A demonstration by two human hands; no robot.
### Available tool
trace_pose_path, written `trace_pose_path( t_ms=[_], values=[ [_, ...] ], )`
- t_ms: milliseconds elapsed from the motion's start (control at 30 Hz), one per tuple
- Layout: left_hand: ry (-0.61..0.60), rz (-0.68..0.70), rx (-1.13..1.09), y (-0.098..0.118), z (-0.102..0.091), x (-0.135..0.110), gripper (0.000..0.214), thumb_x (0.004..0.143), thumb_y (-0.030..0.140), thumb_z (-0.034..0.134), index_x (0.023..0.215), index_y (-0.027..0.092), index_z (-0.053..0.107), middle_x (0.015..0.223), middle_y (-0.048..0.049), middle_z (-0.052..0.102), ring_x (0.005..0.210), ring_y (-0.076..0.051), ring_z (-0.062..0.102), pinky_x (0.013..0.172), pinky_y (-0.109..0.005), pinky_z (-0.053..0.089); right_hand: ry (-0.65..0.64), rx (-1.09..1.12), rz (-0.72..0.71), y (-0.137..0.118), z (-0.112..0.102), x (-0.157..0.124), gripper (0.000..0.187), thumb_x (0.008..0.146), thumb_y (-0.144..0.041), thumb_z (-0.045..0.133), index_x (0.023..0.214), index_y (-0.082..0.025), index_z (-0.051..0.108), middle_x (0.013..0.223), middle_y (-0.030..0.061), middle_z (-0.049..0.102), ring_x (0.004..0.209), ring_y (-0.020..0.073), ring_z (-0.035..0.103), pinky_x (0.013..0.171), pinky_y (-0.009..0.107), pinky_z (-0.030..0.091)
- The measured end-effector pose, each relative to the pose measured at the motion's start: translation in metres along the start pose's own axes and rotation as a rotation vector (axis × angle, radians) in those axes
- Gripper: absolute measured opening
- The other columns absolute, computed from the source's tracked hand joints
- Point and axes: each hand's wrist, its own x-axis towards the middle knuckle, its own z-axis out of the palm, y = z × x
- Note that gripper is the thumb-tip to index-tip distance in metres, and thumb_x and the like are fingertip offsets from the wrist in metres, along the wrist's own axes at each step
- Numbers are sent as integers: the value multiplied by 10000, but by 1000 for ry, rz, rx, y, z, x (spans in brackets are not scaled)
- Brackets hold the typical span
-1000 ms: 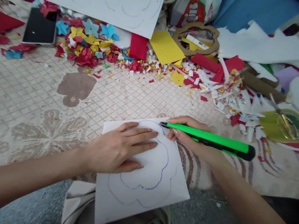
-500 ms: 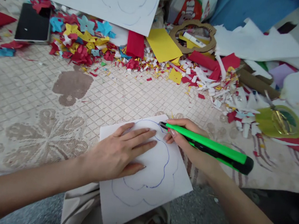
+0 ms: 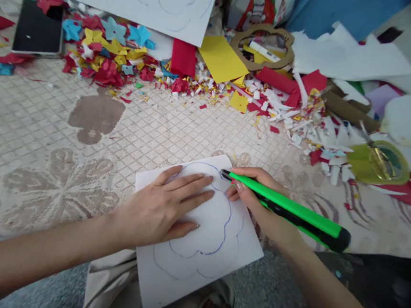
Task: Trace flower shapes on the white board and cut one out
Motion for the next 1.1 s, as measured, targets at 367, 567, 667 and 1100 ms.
trace_pose_path(
  t_ms=[367, 567, 667, 1100],
  values=[
    [-5, 6, 22, 0, 0, 0, 527, 966, 406, 482, 1445, 205, 387, 1561, -74, 301, 1405, -252, 333, 1153, -488, 185, 88, 1, 49, 6, 9, -9, 252, 906, -343, 587, 1139, -249, 613, 847, 10, 714, 686, 136, 706, 660, 281, 587],
    [-6, 5, 24, 0, 0, 0, 524, 969, 401, 475, 1448, 210, 382, 1562, -70, 300, 1402, -250, 338, 1151, -486, 189, 139, -28, 57, 12, 13, -14, 267, 907, -350, 584, 1153, -256, 623, 856, 14, 717, 696, 139, 701, 660, 292, 586],
    [-8, 6, 25, 0, 0, 0, 533, 968, 405, 478, 1452, 210, 373, 1565, -69, 294, 1406, -251, 331, 1152, -489, 189, 144, -30, 52, 13, 11, -14, 271, 907, -345, 585, 1162, -260, 622, 874, 16, 717, 702, 136, 700, 665, 286, 588],
    [0, 37, 29, -2, 1, 0, 548, 954, 406, 501, 1443, 188, 385, 1558, -98, 304, 1396, -272, 343, 1142, -497, 221, -43, -31, -16, 3, -9, -2, 252, 902, -307, 602, 1146, -261, 648, 974, 31, 721, 795, 137, 708, 716, 255, 585]
  ],
)
